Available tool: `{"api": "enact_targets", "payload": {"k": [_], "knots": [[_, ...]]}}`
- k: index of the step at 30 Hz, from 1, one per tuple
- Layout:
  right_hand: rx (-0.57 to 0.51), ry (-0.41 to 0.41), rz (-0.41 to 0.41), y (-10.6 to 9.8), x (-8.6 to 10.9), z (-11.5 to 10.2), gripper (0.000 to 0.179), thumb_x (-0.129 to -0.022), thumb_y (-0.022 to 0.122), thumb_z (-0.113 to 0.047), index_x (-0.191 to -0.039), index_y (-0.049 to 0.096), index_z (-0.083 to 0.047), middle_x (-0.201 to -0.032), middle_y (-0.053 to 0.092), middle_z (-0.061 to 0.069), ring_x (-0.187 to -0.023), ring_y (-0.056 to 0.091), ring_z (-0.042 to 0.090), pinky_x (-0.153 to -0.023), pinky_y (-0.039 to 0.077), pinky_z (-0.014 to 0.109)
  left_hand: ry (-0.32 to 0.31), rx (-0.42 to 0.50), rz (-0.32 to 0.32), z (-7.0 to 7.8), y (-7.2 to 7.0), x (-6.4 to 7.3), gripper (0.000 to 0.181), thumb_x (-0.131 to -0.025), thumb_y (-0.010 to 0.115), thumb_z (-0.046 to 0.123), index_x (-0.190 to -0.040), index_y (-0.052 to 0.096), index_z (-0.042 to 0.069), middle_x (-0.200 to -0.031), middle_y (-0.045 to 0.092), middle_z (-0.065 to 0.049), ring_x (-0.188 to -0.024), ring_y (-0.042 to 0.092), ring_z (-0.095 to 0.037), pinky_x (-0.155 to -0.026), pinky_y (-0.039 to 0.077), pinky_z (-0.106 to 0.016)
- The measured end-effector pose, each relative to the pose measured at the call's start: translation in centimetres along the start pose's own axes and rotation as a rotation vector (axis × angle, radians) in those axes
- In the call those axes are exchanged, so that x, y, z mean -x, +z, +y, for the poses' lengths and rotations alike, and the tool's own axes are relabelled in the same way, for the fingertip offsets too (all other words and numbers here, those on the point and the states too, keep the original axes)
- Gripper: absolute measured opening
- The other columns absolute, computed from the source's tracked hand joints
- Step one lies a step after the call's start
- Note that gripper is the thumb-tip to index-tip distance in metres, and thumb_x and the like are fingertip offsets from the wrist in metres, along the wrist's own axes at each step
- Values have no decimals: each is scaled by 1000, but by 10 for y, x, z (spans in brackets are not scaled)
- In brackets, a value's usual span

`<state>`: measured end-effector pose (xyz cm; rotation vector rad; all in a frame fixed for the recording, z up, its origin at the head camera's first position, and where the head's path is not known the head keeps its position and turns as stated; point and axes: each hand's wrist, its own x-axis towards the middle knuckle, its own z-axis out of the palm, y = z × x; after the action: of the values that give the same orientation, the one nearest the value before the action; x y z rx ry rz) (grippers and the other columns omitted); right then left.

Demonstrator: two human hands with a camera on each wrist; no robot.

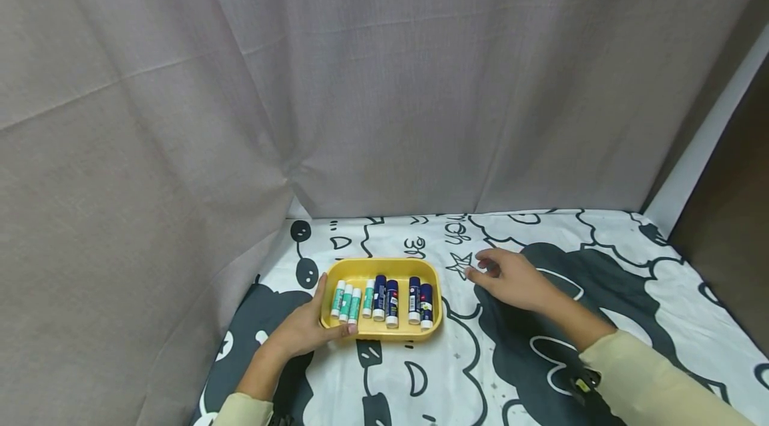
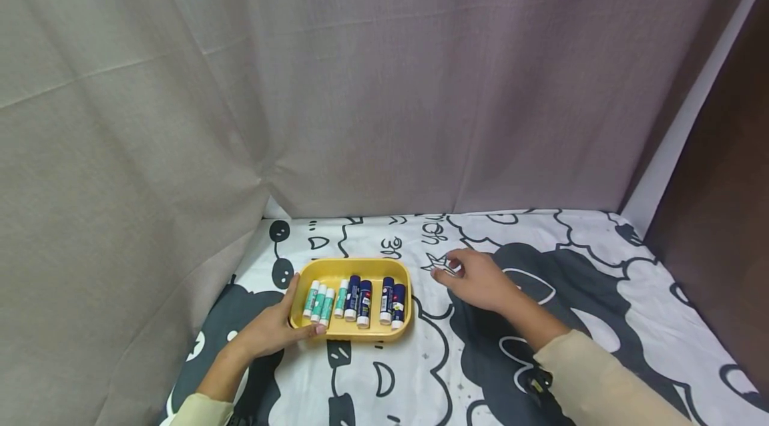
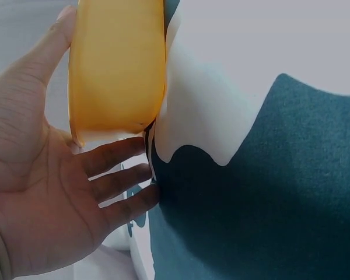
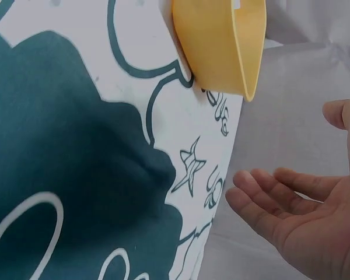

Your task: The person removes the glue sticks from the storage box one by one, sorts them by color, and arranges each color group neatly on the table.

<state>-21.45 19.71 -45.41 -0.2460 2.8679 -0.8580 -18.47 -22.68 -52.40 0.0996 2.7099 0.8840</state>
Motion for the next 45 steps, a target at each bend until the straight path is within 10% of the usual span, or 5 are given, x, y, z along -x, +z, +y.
{"api": "enact_targets", "payload": {"k": [45], "knots": [[-143, 26, -94, 59, -32, -69, 54, -105, 72, -43, -138, 72, 1, -118, 76, 9, -105, 70, 22, -90, 62, 41, -21, -3, -2, -4, 4, -5, 141, -82, 89, 71, -180, 2, 17, -160, 59, -29, -128, 69, -40, -112, 53, -66]]}}
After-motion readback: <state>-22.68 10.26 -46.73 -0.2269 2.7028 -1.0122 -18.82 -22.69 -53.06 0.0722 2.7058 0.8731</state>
